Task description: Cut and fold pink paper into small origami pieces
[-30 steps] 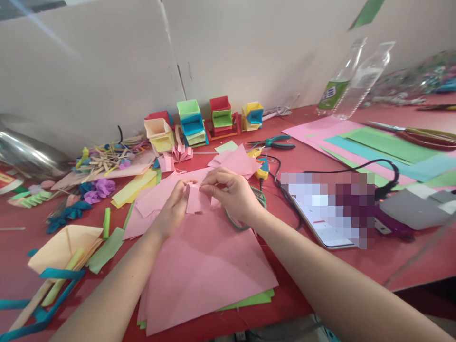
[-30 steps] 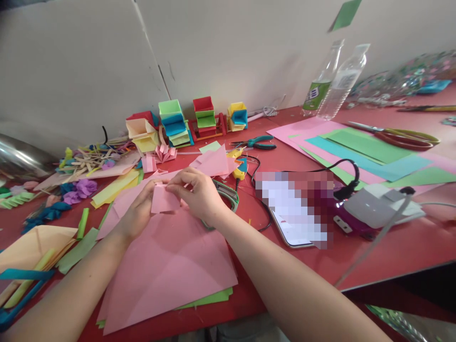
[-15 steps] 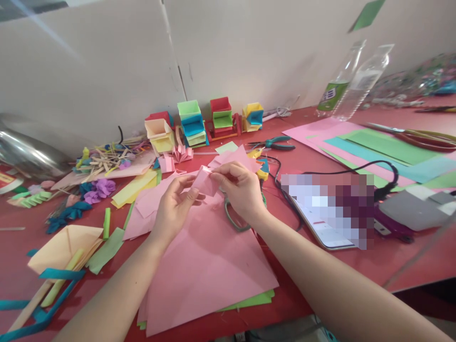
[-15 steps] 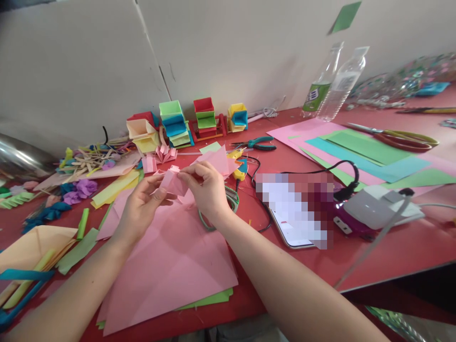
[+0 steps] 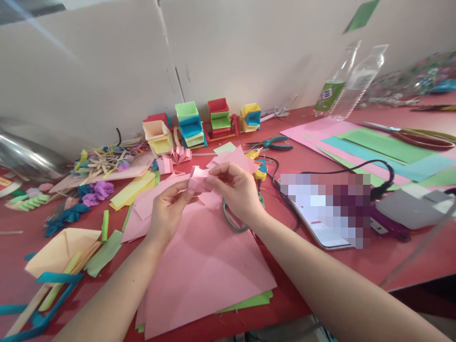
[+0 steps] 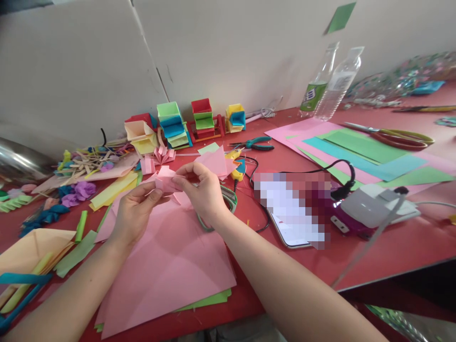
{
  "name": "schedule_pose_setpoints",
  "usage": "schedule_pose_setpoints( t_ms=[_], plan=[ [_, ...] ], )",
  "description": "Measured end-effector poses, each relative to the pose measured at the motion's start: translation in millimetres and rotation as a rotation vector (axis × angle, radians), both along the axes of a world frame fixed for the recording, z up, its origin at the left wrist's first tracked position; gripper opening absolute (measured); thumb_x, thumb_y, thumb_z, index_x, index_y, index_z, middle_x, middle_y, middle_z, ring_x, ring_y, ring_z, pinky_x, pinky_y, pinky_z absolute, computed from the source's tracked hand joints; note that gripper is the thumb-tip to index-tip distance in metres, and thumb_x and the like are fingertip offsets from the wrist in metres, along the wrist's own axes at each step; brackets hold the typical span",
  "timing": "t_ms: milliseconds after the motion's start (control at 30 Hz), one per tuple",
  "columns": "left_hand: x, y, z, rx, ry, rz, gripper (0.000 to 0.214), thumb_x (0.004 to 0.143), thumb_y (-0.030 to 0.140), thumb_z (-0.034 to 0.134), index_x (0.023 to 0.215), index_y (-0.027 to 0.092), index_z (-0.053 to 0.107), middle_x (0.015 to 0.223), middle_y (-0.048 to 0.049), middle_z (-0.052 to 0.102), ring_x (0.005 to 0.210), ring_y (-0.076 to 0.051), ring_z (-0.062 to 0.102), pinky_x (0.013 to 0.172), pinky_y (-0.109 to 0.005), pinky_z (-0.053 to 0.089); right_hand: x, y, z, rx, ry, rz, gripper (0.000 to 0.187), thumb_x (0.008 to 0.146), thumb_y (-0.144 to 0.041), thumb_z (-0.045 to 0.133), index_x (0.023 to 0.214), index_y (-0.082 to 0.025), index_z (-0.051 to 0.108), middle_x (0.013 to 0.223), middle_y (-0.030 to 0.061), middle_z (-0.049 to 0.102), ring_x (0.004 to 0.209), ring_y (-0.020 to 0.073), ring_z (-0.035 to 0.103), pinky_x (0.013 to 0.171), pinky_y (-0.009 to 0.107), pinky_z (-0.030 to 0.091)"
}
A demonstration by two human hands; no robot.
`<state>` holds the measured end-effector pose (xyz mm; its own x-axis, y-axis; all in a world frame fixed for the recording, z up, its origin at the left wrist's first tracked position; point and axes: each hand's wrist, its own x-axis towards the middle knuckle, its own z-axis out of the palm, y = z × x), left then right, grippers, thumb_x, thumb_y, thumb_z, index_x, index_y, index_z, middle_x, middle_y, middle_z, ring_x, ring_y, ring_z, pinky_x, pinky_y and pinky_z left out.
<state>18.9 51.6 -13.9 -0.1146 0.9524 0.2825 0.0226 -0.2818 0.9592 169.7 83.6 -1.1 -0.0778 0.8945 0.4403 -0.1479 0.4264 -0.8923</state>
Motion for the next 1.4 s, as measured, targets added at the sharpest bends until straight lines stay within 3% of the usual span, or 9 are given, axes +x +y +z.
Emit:
schedule_pose_setpoints(
  t_ms=[167, 300, 500, 700, 867, 1167, 1400],
  plan=[
    [-1.1, -0.1, -0.1, 0.014, 0.012, -0.006, 0.022, 0.075, 0.032, 0.066, 0.094, 0.02, 0.068, 0.09, -0.0023, 0.069, 0.082, -0.017, 0.065, 0.081, -0.035, 0.053, 1.2, -0.5, 0.8, 0.096, -0.094, -0.062, 0.006, 0.073, -0.018, 0.064, 0.076, -0.017, 0.059, 0.074, -0.0008, 0.061, 0.069, 0.0108, 0.059, 0.067, 0.026, 0.05],
    [-1.3, 0.3, -1.3, 0.012, 0.023, -0.036, 0.015, 0.074, 0.03, 0.067, 0.086, 0.021, 0.068, 0.091, 0.0, 0.066, 0.075, -0.013, 0.064, 0.082, -0.033, 0.052, 4.5, -0.2, 2.5, 0.255, -0.236, -0.135, 0.005, 0.076, -0.014, 0.061, 0.073, -0.019, 0.062, 0.077, 0.0007, 0.062, 0.077, 0.0129, 0.059, 0.069, 0.027, 0.048],
    [-3.1, 2.5, -2.6, 0.004, -0.039, -0.047, 0.013, 0.074, 0.031, 0.066, 0.08, 0.02, 0.069, 0.093, -0.0014, 0.063, 0.081, -0.014, 0.061, 0.08, -0.033, 0.052, 6.3, 1.2, 2.2, 0.404, -0.339, -0.146, 0.007, 0.079, -0.017, 0.059, 0.077, -0.021, 0.064, 0.084, 0.0021, 0.062, 0.08, 0.0144, 0.06, 0.075, 0.03, 0.048],
    [-4.3, 0.9, -1.3, -0.024, 0.026, -0.07, 0.015, 0.076, 0.032, 0.064, 0.084, 0.021, 0.07, 0.1, -0.0038, 0.064, 0.095, -0.019, 0.059, 0.081, -0.034, 0.051, 7.7, 3.1, 1.3, 0.407, -0.36, -0.123, 0.007, 0.078, -0.014, 0.06, 0.074, -0.019, 0.063, 0.081, 0.0022, 0.059, 0.078, 0.0134, 0.058, 0.073, 0.028, 0.048],
    [-7.3, 2.8, -0.9, 0.029, 0.165, 0.03, 0.011, 0.074, 0.031, 0.066, 0.081, 0.024, 0.071, 0.111, -0.0033, 0.064, 0.117, -0.023, 0.05, 0.097, -0.038, 0.04, 8.3, 7.1, -1.7, 0.375, -0.365, -0.094, 0.009, 0.077, -0.012, 0.06, 0.071, -0.019, 0.063, 0.079, 0.0009, 0.059, 0.076, 0.0126, 0.057, 0.072, 0.027, 0.046],
    [-7.0, 2.1, 0.6, -0.071, 0.137, -0.072, 0.025, 0.075, 0.034, 0.065, 0.097, 0.021, 0.066, 0.093, -0.0015, 0.068, 0.094, -0.019, 0.06, 0.088, -0.032, 0.045, 5.5, 4.3, -1.2, 0.346, -0.352, -0.021, 0.01, 0.076, -0.014, 0.062, 0.079, -0.023, 0.068, 0.084, 0.0007, 0.059, 0.08, 0.012, 0.057, 0.07, 0.025, 0.047],
    [-5.4, 1.1, -0.4, -0.063, 0.175, -0.016, 0.022, 0.073, 0.034, 0.067, 0.09, 0.021, 0.069, 0.104, -0.0039, 0.066, 0.104, -0.022, 0.057, 0.093, -0.035, 0.042, 6.4, 6.5, -1.5, 0.325, -0.346, -0.018, 0.009, 0.077, -0.012, 0.058, 0.072, -0.018, 0.063, 0.08, 0.0011, 0.057, 0.077, 0.0125, 0.056, 0.073, 0.027, 0.046]
  ],
)
